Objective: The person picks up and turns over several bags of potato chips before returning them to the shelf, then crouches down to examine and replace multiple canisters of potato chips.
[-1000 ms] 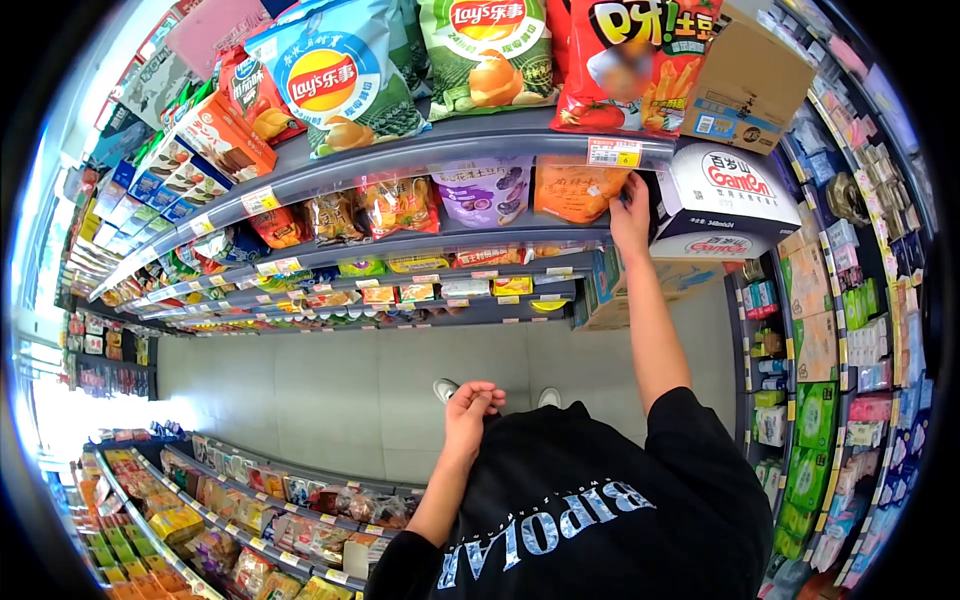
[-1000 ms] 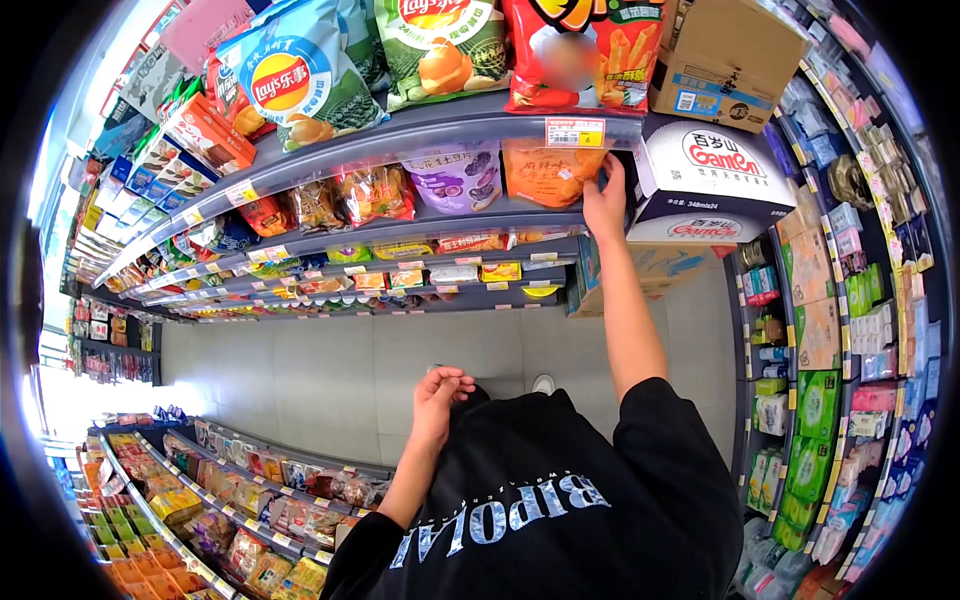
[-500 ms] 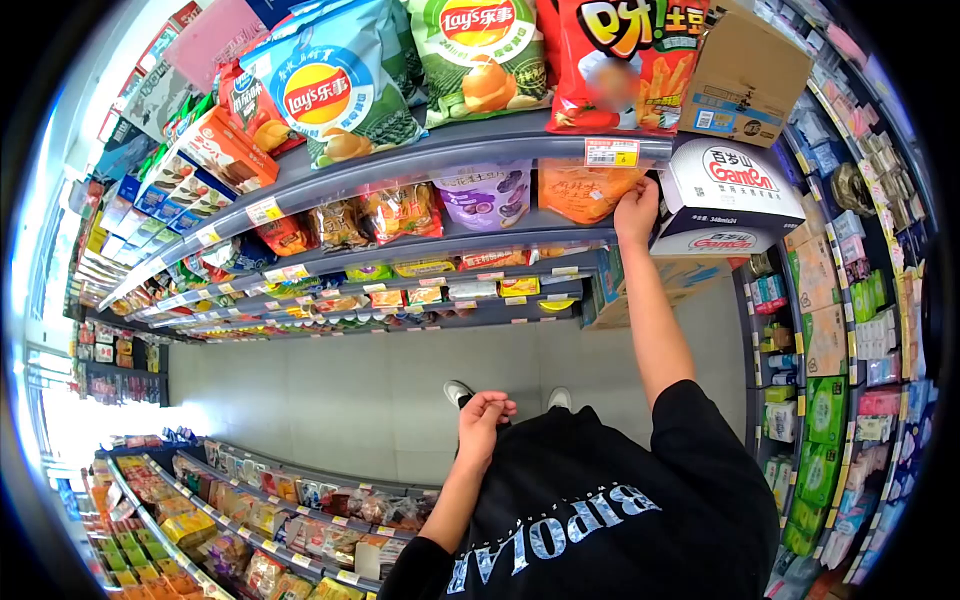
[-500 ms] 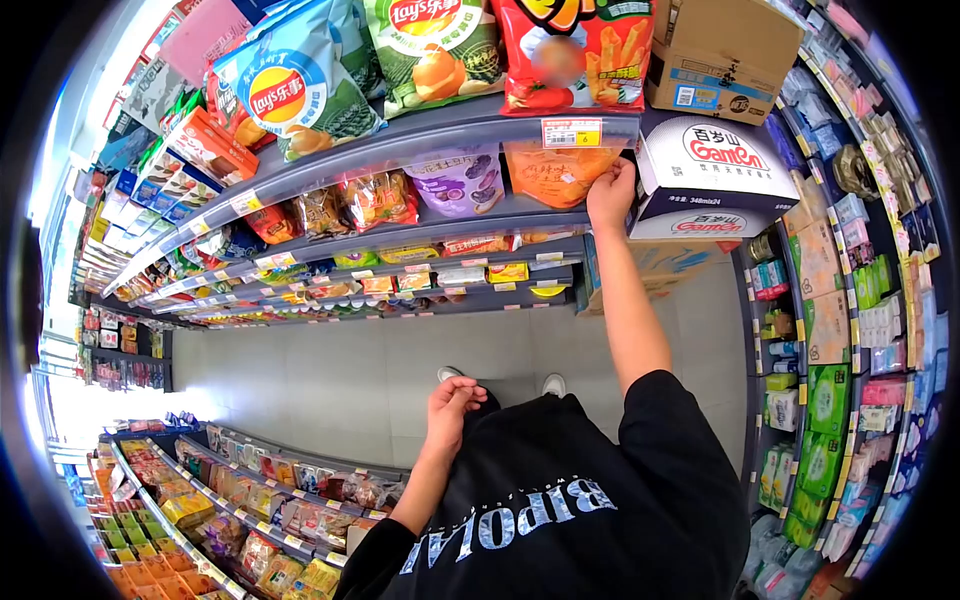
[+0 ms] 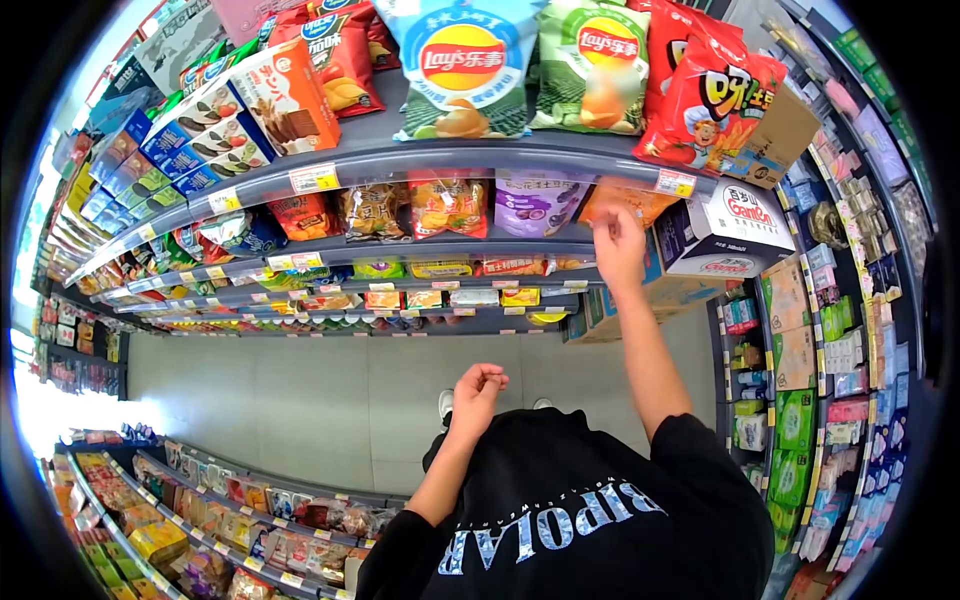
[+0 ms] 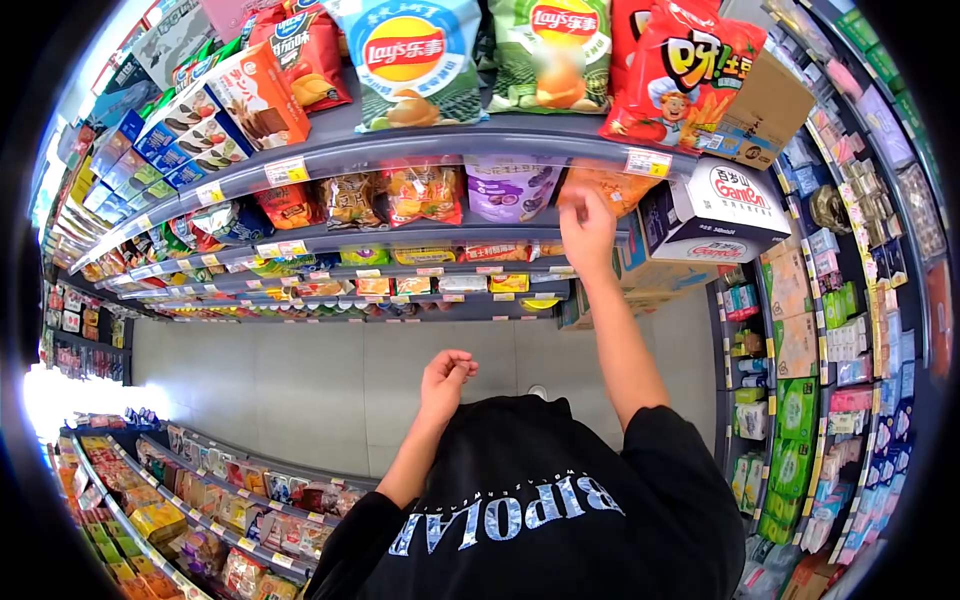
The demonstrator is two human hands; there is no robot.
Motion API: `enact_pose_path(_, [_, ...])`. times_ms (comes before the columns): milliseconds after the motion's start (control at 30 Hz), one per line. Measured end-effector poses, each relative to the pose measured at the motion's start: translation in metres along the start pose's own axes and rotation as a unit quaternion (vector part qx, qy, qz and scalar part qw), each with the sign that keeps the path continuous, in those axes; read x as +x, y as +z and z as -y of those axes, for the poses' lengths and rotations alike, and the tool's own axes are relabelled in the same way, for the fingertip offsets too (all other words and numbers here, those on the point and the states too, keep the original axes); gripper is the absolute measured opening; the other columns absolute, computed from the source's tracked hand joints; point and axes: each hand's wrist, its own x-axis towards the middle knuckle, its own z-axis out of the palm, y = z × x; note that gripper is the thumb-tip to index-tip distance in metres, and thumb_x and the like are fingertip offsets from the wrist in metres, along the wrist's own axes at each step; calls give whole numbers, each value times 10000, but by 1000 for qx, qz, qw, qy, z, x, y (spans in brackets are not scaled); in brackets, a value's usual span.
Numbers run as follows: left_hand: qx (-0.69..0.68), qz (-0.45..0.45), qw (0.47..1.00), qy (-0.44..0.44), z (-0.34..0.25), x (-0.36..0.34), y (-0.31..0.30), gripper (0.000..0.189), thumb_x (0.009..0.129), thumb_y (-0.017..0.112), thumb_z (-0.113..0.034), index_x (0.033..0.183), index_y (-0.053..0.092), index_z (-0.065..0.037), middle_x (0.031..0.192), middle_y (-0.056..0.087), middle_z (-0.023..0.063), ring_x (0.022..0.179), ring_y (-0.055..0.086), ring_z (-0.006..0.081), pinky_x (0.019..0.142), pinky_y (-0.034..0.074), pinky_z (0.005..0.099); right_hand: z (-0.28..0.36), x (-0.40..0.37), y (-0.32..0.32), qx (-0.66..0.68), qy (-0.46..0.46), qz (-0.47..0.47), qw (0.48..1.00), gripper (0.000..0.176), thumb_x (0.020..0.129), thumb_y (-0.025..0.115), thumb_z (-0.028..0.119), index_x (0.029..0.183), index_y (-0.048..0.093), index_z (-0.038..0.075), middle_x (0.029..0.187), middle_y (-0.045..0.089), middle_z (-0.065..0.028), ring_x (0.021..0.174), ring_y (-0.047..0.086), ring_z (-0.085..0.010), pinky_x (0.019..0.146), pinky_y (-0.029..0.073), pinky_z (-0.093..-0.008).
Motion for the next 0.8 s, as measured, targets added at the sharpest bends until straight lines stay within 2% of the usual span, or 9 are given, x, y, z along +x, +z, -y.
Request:
enact_pose_path(33, [6, 13, 1000, 11, 4, 2, -7, 145, 986, 542, -44, 1087, 626, 17, 975, 703, 93, 901, 658, 141, 850, 535, 287, 9, 9, 8, 6, -5, 6, 1000, 268, 821, 607, -25, 1087, 638, -9, 1081, 641, -167, 844, 643, -322, 771, 533, -418])
enact_pose_path(133, [28, 53, 998, 13, 3, 4, -31, 168, 978, 553, -61, 1102, 629, 21, 966, 707, 88, 876, 652, 137, 824, 529, 284, 15, 30, 29, -235, -131, 61, 961, 336, 853, 607, 36, 1185, 605, -15, 1101, 632, -198, 811, 637, -365, 752, 535, -440])
enact_pose_path(167, [35, 65, 997, 8, 2, 5, -39, 176, 974, 557, -67, 1107, 631, 23, 960, 709, 85, 865, 649, 135, 815, 526, 282, 19, 30, 36, -235, -67, 101, 964, 378, 868, 607, 102, 1222, 567, -23, 1090, 629, -242, 854, 628, -426, 791, 524, -496])
enact_pose_path(300, [83, 68, 994, 16, -10, 16, -74, 191, 964, 567, -75, 1113, 634, 24, 947, 711, 78, 852, 643, 128, 795, 521, 285, 5, 48, 49, -371, -47, 145, 916, 363, 880, 619, 208, 1152, 574, -28, 1034, 645, -312, 928, 634, -478, 826, 507, -570])
enact_pose_path(400, [102, 84, 991, -2, -21, 21, -100, 196, 972, 558, -74, 1128, 623, 25, 963, 707, 80, 898, 654, 134, 831, 522, 287, 18, 53, 60, -448, 10, 188, 874, 344, 888, 607, 212, 1134, 582, -27, 1019, 652, -322, 922, 638, -495, 818, 512, -571])
enact_pose_path(433, [111, 90, 990, -4, -23, 22, -104, 196, 971, 562, -79, 1126, 625, 24, 961, 707, 77, 893, 652, 132, 827, 521, 285, 8, 48, 61, -455, -18, 175, 873, 380, 884, 612, 179, 1205, 555, -16, 1187, 605, -331, 912, 636, -514, 818, 516, -574])
enact_pose_path(567, [109, 121, 987, -1, -11, 28, -111, 199, 957, 580, -86, 1115, 634, 21, 944, 708, 67, 856, 641, 123, 790, 517, 283, 51, 1, 83, -415, -64, 120, 899, 522, 885, 576, 29, 1386, 441, -27, 1383, 439, -272, 1126, 560, -485, 909, 499, -526])
enact_pose_path(667, [104, 134, 985, -9, -12, 23, -106, 210, 938, 566, -70, 1108, 644, 24, 942, 718, 96, 836, 656, 151, 777, 529, 304, 59, -30, 79, -411, -99, 105, 900, 434, 860, 580, 11, 1287, 515, 60, 1267, 530, -196, 1042, 620, -446, 840, 541, -516])
enact_pose_path(800, [97, 153, 983, -32, -10, 24, -106, 222, 932, 557, -70, 1111, 647, 24, 941, 721, 114, 820, 663, 166, 778, 536, 315, 61, -57, 57, -365, -96, 149, 914, 321, 814, 593, -45, 1121, 591, 48, 1149, 584, -161, 1045, 613, -420, 862, 526, -475])
